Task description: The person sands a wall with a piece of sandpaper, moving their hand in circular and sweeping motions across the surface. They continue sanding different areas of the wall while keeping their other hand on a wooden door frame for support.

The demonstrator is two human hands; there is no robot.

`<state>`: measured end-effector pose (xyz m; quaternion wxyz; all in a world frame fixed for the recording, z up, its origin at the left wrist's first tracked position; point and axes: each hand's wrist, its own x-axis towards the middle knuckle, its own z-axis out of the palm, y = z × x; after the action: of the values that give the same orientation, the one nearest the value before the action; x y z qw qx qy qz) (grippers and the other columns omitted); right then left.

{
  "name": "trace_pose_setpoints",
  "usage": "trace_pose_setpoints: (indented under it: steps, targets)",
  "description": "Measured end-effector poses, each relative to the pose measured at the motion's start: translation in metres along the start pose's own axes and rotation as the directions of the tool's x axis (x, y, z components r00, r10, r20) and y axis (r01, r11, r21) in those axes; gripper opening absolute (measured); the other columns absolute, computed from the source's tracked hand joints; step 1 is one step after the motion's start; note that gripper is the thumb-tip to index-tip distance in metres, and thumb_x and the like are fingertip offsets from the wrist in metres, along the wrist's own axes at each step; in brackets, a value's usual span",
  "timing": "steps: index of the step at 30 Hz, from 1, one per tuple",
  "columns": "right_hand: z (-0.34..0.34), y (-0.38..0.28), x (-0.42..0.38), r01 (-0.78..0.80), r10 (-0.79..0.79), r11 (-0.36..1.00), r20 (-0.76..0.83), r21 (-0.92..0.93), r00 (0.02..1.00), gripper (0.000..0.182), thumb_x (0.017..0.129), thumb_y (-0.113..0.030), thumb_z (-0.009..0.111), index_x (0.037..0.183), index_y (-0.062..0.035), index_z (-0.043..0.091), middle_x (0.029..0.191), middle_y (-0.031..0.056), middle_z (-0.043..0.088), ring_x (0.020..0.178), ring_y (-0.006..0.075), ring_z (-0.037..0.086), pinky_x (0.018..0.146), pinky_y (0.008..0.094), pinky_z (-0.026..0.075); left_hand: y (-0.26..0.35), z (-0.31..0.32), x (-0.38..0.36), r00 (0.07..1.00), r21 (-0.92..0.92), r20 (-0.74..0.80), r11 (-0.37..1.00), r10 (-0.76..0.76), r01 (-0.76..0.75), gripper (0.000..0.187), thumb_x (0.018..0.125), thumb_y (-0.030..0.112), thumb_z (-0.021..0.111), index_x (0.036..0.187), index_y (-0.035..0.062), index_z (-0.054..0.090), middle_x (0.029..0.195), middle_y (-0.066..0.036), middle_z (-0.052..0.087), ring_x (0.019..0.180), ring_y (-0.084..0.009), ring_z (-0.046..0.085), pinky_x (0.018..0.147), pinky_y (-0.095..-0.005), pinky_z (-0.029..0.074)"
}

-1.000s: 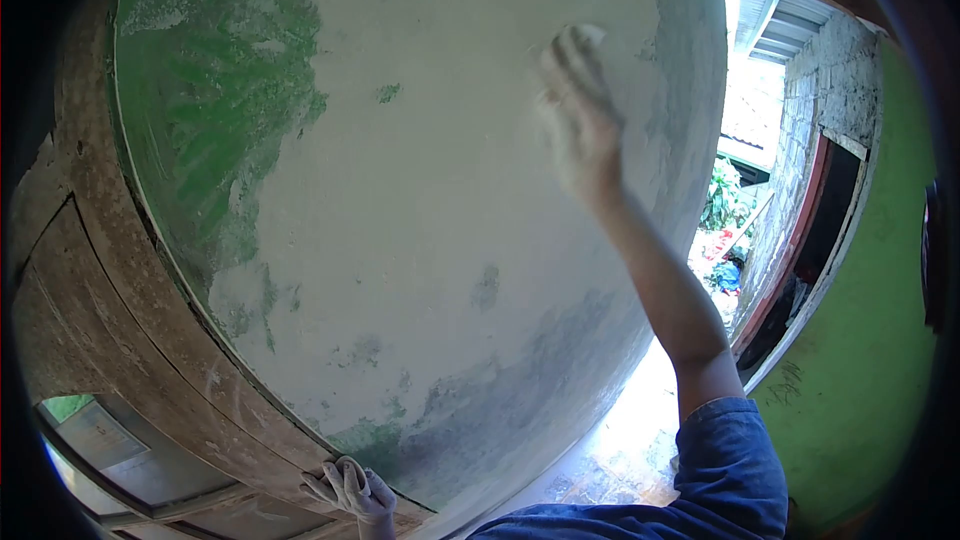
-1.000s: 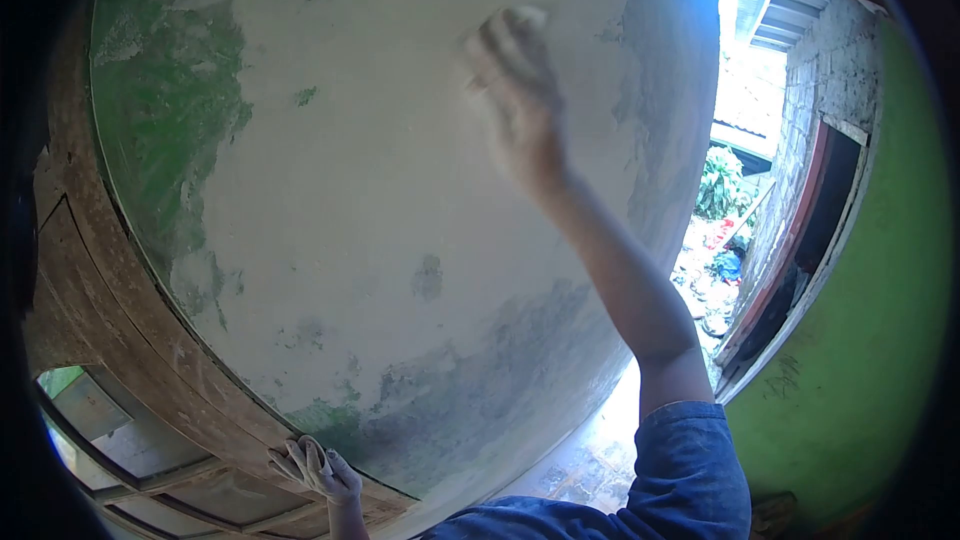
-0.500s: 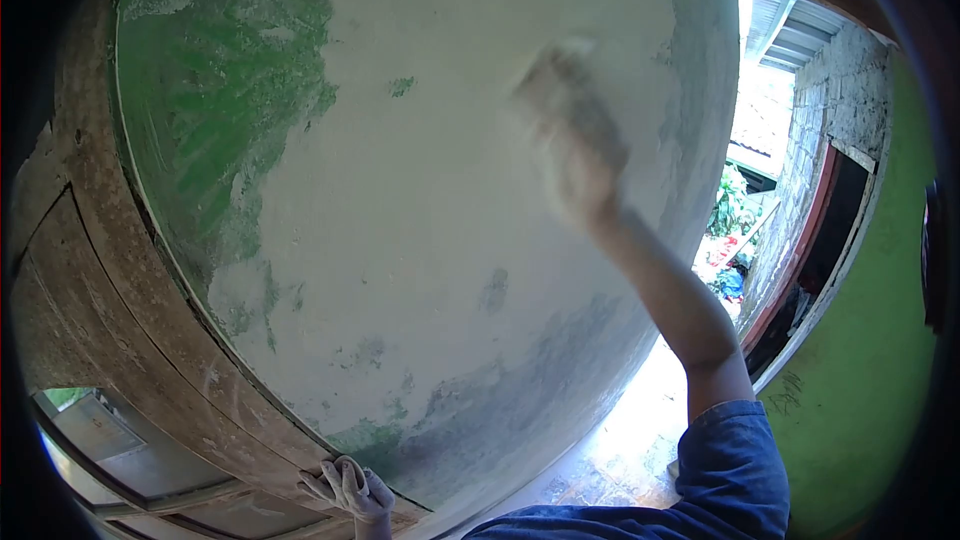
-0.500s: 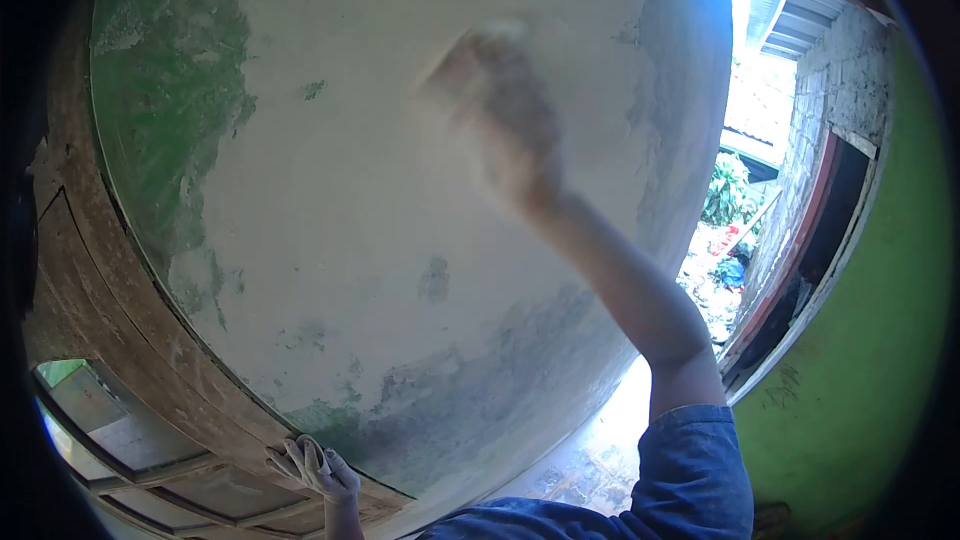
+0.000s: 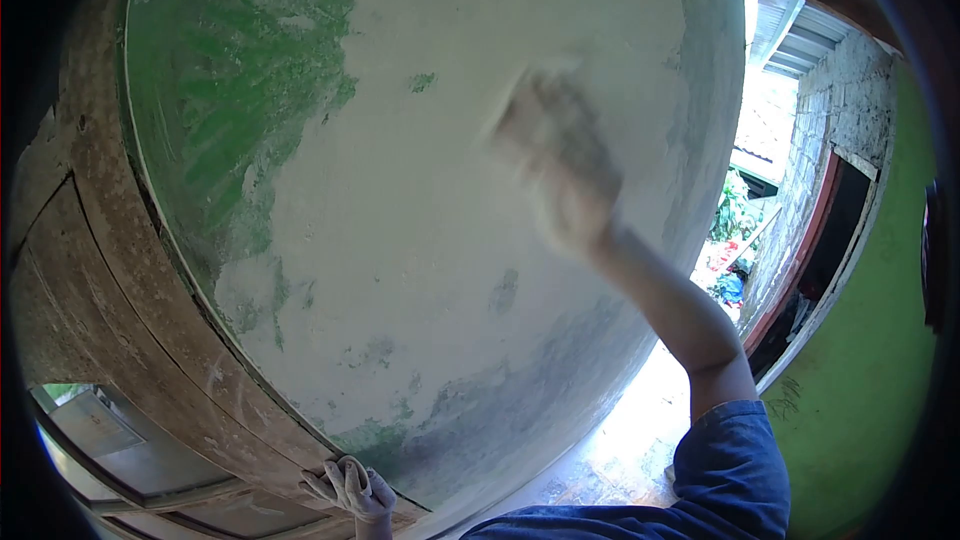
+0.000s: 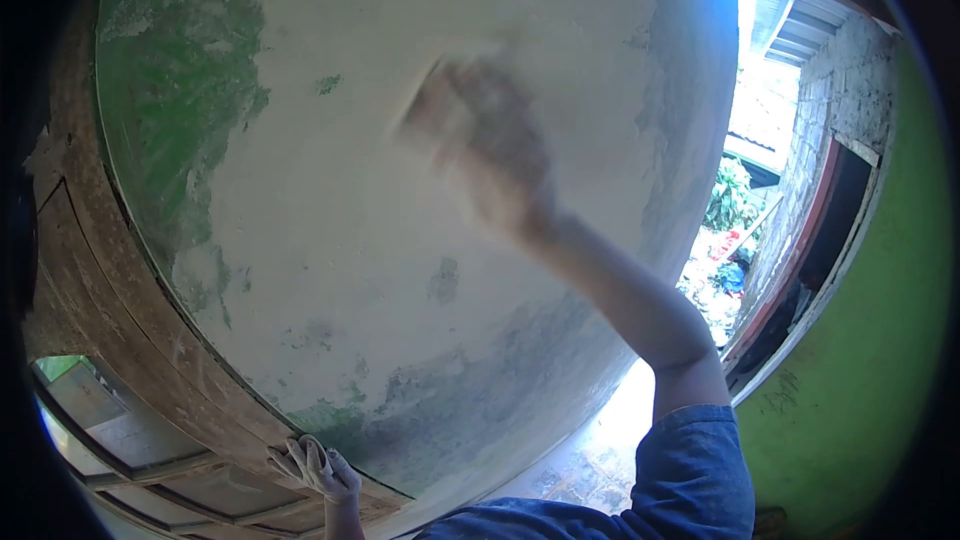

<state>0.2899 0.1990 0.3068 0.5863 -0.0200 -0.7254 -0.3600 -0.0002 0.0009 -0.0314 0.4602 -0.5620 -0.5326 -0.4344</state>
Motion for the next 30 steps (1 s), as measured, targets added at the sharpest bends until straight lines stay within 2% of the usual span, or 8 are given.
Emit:
trace_pose_setpoints:
  steps: [5,8,11,14,17,21,27,30]
  targets:
    - [0.008,-0.025,-0.036,0.404,-0.382,0.914,0.267,-0.031,0.885,0.038,0.09,-0.022,0.051,0.127,-0.019,0.047,0.138,0.0021,0.042,0.129,0.0229,0.038,0.111,0.0427,0.026,-0.003,0.0,-0.003,0.999,-0.019,0.016,0.999,-0.038,0.038,0.043,0.087,0.019,0.046,0.129,0.0082,0.043,0.143,-0.016,0.032,0.133,-0.05,0.014,0.105,-0.0641,0.004]
    - [-0.018,0.048,-0.006,-0.012,0.015,1.0,0.134,-0.024,0.991,0.031,0.091,-0.016,0.048,0.121,-0.0199,0.056,0.139,0.0049,0.041,0.133,0.0225,0.03,0.112,0.0413,0.02,0.0,-0.002,0.001,1.0,-0.02,0.031,1.0,0.001,0.0,0.04,0.089,0.013,0.043,0.128,0.003,0.042,0.142,-0.021,0.032,0.133,-0.0481,0.018,0.104,-0.065,0.007]
    - [-0.018,0.036,0.024,-0.458,0.457,0.889,-0.075,0.013,0.886,0.032,0.09,-0.012,0.049,0.119,-0.0186,0.058,0.139,0.0071,0.041,0.135,0.0245,0.027,0.113,0.0425,0.017,0.003,-0.003,0.002,1.0,0.011,0.025,1.0,-0.013,0.013,0.039,0.089,0.013,0.043,0.127,0.0027,0.042,0.141,-0.021,0.033,0.132,-0.0485,0.019,0.104,-0.0647,0.007]
    - [0.003,-0.008,0.005,-0.088,0.093,0.995,0.124,-0.045,0.988,0.04,0.087,-0.016,0.055,0.127,-0.0216,0.051,0.144,0.0012,0.033,0.138,0.0239,0.018,0.113,0.0442,0.014,0.003,-0.002,0.003,1.0,0.013,0.01,1.0,-0.013,0.013,0.039,0.089,0.013,0.043,0.127,0.0028,0.042,0.141,-0.022,0.033,0.132,-0.0487,0.019,0.104,-0.0647,0.007]
    - [0.027,-0.069,-0.038,0.248,-0.286,0.957,0.331,0.15,0.899,0.049,0.083,-0.018,0.06,0.129,-0.0295,0.047,0.148,-0.0051,0.024,0.139,0.0206,0.011,0.114,0.0435,0.01,0.002,-0.002,-0.001,0.999,-0.02,0.028,1.0,-0.02,0.02,0.04,0.09,0.014,0.043,0.128,0.003,0.042,0.141,-0.022,0.033,0.132,-0.0496,0.019,0.104,-0.0645,0.006]
    - [0.014,-0.02,-0.015,0.309,-0.29,0.951,0.298,-0.018,0.909,0.05,0.081,-0.011,0.061,0.125,-0.0317,0.05,0.146,-0.003,0.03,0.138,0.0217,0.017,0.114,0.0435,0.01,0.003,-0.001,0.003,1.0,-0.022,0.003,1.0,-0.022,0.022,0.041,0.09,0.014,0.043,0.129,0.0034,0.041,0.141,-0.022,0.033,0.131,-0.0497,0.02,0.104,-0.0647,0.006]
    - [-0.005,0.023,0.019,-0.29,0.29,0.957,0.023,-0.018,0.957,0.045,0.085,-0.012,0.056,0.126,-0.0287,0.051,0.145,-0.0001,0.031,0.138,0.0263,0.017,0.113,0.0465,0.01,-0.001,0.0,-0.008,0.999,-0.02,0.033,0.999,-0.032,0.033,0.04,0.089,0.013,0.043,0.127,0.0028,0.042,0.14,-0.021,0.034,0.131,-0.0502,0.02,0.104,-0.0649,0.006]
    - [0.012,-0.015,0.0,0.026,-0.021,0.999,0.146,-0.031,0.989,0.044,0.087,-0.019,0.056,0.129,-0.0284,0.047,0.147,-0.0011,0.028,0.138,0.0246,0.015,0.114,0.0458,0.006,-0.002,0.0,-0.012,0.998,-0.039,0.056,0.998,-0.038,0.04,0.039,0.089,0.013,0.043,0.127,0.0027,0.043,0.14,-0.021,0.035,0.131,-0.0518,0.019,0.104,-0.0646,0.006]
